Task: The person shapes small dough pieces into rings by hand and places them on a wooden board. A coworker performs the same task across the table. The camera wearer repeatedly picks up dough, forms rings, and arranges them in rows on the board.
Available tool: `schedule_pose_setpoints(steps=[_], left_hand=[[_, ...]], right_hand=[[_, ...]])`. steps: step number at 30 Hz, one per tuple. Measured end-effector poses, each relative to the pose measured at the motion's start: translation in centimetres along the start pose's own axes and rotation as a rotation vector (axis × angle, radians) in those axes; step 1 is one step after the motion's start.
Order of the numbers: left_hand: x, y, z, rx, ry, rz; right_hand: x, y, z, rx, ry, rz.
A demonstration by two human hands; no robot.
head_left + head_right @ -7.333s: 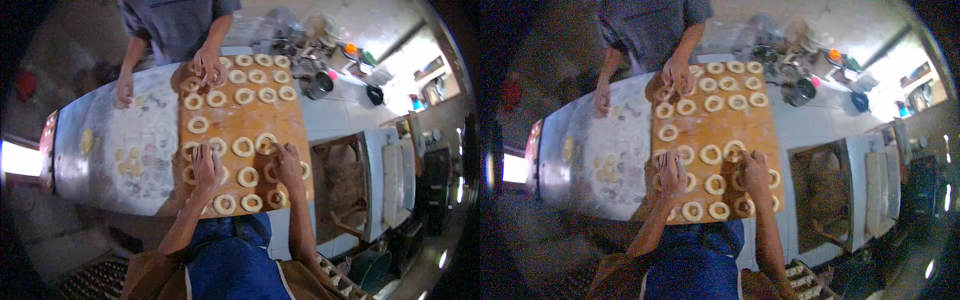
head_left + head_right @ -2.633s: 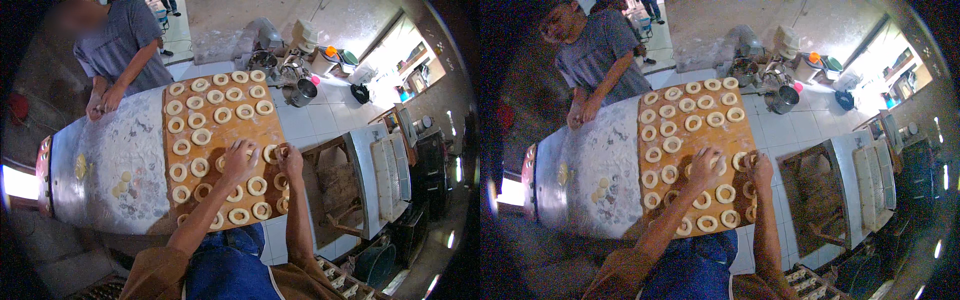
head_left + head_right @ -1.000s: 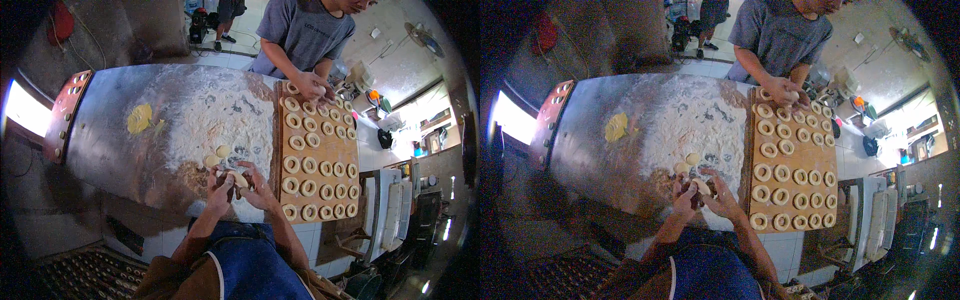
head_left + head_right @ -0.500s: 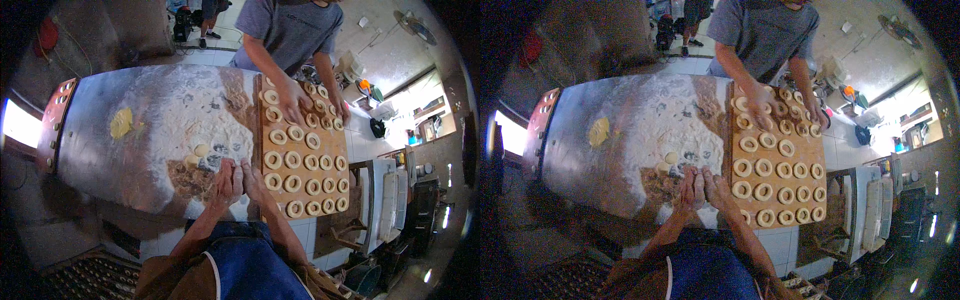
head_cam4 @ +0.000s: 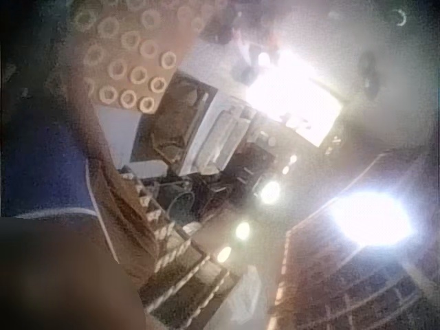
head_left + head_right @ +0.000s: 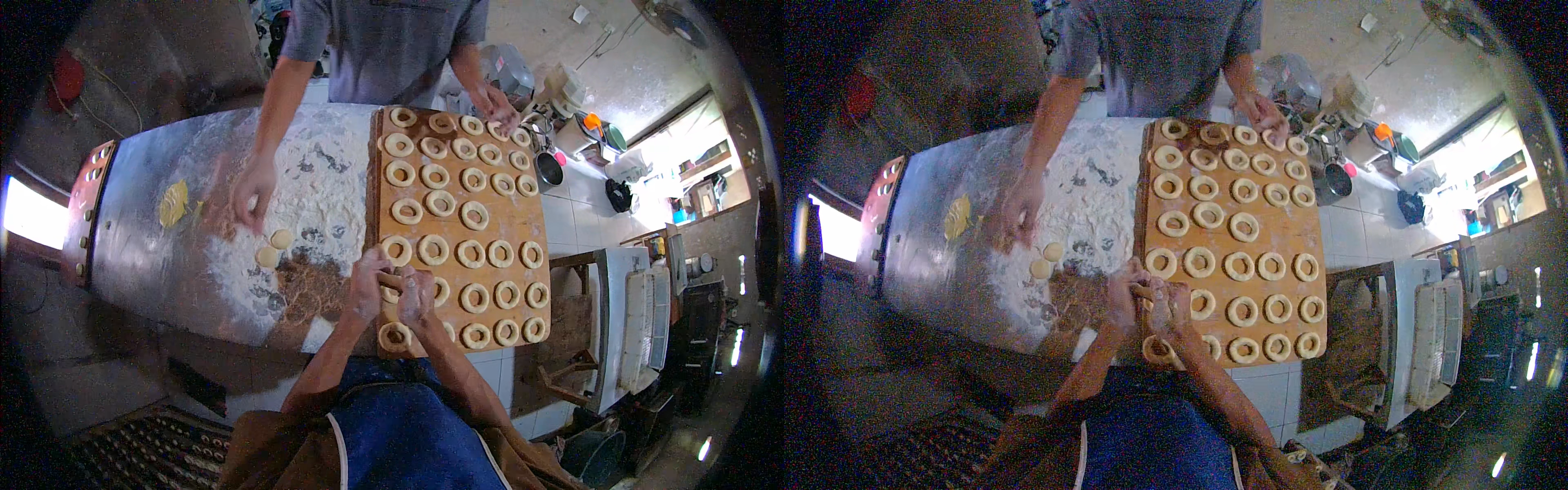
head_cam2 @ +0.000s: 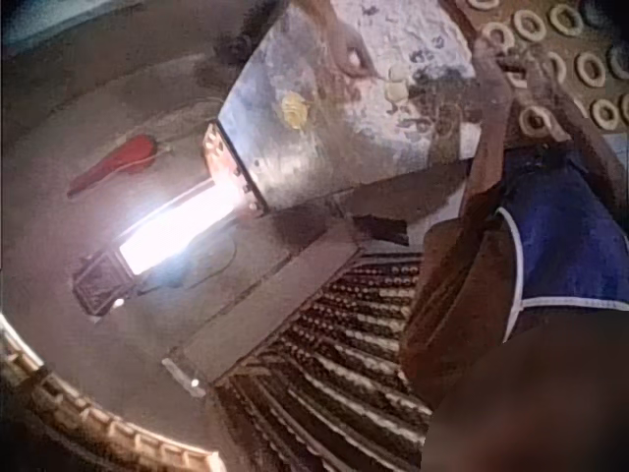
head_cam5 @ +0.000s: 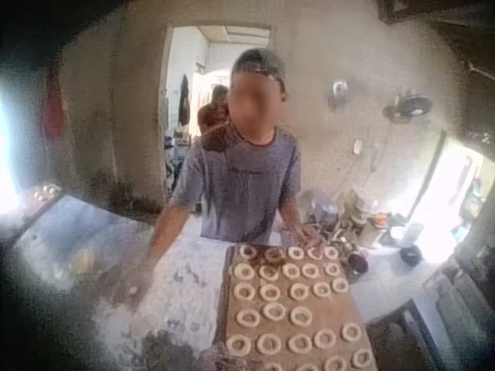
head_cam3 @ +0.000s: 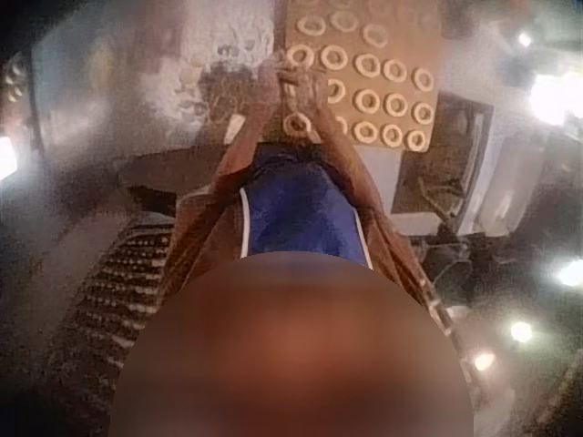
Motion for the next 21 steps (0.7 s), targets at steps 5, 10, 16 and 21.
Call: schedule_pose_setpoints(steps=[5, 10, 16, 21], left_hand=[[0.7, -0.9, -4.3, 0.824, -0.173, 0.150], [1.3, -3.8, -6.9, 0.930, -0.312, 0.134], [3.3, -8.8, -7.7, -0.184, 0.089, 0.186], [4.9, -6.3, -14.7, 0.144, -0.068, 0.081]], right_hand=[[-0.4, 4.5, 1.7, -0.188, 0.019, -0.141], [-0.7, 8.6, 3.7, -0.183, 0.000, -0.175], [-1.1, 12.6, 3.5, -0.053, 0.086, -0.144], [-1.1, 15.3, 3.9, -0.137, -0.029, -0.206]])
Point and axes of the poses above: each hand's wrist, its own x-axis towards the middle knuckle, its own y-axis out of the back of the hand, z = x × y, the point moved 3 cm from there along x, towards the middle knuckle, and after that the axes turned 8 degrees about -z, right-handed, at the moved point
